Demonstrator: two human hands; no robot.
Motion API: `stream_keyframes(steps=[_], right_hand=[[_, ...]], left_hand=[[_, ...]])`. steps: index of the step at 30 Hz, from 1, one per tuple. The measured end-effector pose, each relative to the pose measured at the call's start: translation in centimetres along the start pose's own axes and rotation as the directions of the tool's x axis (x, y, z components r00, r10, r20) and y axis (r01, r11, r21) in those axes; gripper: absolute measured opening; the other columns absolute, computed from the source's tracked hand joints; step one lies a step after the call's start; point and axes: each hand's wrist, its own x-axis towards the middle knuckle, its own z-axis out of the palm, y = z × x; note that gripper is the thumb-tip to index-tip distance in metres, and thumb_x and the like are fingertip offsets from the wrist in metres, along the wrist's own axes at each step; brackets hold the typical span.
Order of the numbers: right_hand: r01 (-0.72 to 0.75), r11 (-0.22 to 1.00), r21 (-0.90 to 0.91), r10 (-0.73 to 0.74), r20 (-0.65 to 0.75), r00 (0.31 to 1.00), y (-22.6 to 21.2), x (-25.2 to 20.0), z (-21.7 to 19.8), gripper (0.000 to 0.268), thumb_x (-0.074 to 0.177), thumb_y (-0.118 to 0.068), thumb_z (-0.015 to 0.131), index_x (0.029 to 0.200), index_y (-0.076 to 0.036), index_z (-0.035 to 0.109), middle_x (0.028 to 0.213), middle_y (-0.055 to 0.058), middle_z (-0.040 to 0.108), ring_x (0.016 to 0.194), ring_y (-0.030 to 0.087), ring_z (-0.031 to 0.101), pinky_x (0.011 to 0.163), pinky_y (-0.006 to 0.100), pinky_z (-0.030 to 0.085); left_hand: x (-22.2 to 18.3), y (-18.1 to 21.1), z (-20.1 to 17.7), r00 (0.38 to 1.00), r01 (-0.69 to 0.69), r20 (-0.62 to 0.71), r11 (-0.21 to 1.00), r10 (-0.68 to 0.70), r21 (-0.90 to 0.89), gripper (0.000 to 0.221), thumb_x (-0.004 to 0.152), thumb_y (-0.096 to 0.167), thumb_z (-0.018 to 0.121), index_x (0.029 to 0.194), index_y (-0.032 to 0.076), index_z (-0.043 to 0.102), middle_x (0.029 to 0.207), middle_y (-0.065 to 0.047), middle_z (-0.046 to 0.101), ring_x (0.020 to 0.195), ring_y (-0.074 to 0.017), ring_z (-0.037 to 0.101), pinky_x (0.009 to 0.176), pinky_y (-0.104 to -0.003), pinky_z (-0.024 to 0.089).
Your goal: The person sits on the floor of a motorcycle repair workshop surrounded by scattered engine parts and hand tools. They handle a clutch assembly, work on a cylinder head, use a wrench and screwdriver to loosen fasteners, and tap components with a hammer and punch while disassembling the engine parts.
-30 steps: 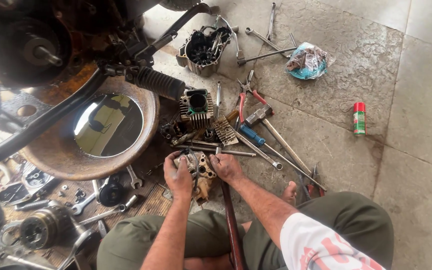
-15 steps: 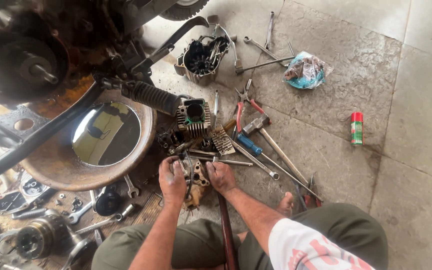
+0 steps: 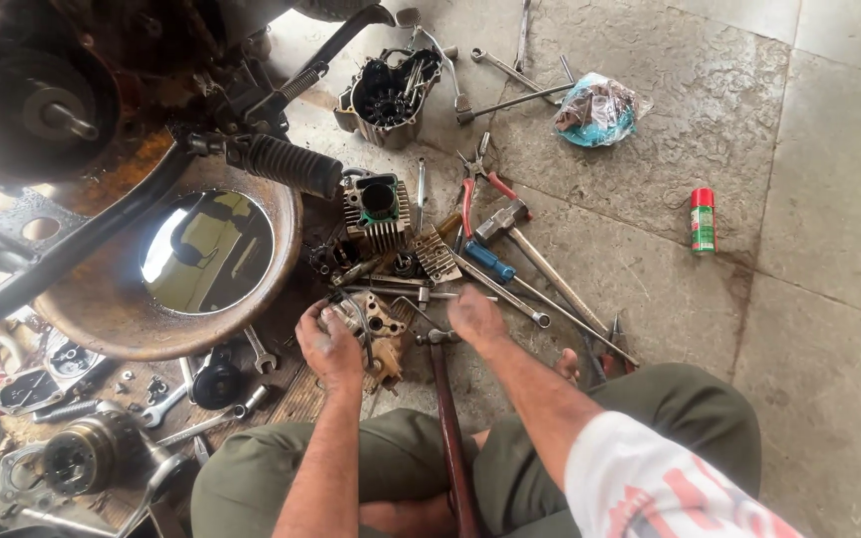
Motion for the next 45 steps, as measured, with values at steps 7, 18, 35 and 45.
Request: stream_keyframes(steps=[7,18,35,45], right_hand=[[-0.203,0.894,-0.398,0.400,0.508,0.763,-6.9,-10.2,-3.7,0.044,0.099,-0.042,0.056,0.116,-0.003,0.069,0.112,0.020,0.076,0.094,0.029,0.075,0.084,0.040,0.062],[-0.343,0.938,0.048,0.311,0.320,0.895,3.2,-3.4,-2.7,0.019,0.096,-0.023,0.069,0.097,-0.006,0.061,0.083,0.012,0.068,0.069,0.022,0.065,0.062,0.041,0.055],[0.547,0.723,-0.421,-0.337,0.476,0.812,-3.6,-0.4,-17.5,0.037,0.096,-0.046,0.062,0.095,-0.008,0.063,0.072,0.013,0.065,0.066,0.031,0.063,0.065,0.048,0.052],[0.697,0.677,-0.237,-0.585,0.402,0.705,-1.2,-1.1,-16.6,0.033,0.092,-0.038,0.061,0.098,-0.006,0.063,0.070,0.018,0.064,0.064,0.038,0.065,0.060,0.049,0.051]], left_hand=[[-1.0,4.1,-1.6,0.835,-0.544,0.154,0.755,0.528,0.367,0.044,0.098,0.021,0.056,0.141,0.010,0.055,0.147,-0.017,0.052,0.139,-0.0341,0.047,0.119,-0.049,0.035],[-2.8,11.9,-2.4,0.425,-0.903,0.905,0.067,-0.004,0.424,0.090,0.094,0.060,0.062,0.160,0.009,0.029,0.165,-0.009,0.033,0.156,-0.0333,0.019,0.124,-0.062,0.011],[0.3,12.1,-1.9,0.402,-0.900,0.915,0.173,-0.028,0.401,0.093,0.081,0.056,0.079,0.155,0.016,0.041,0.153,-0.003,0.049,0.150,-0.0293,0.031,0.124,-0.059,0.018],[1.1,11.6,-0.7,0.390,-0.901,0.916,0.168,-0.092,0.400,0.096,0.081,0.062,0.077,0.155,0.016,0.040,0.153,-0.005,0.047,0.150,-0.0295,0.029,0.123,-0.059,0.017]])
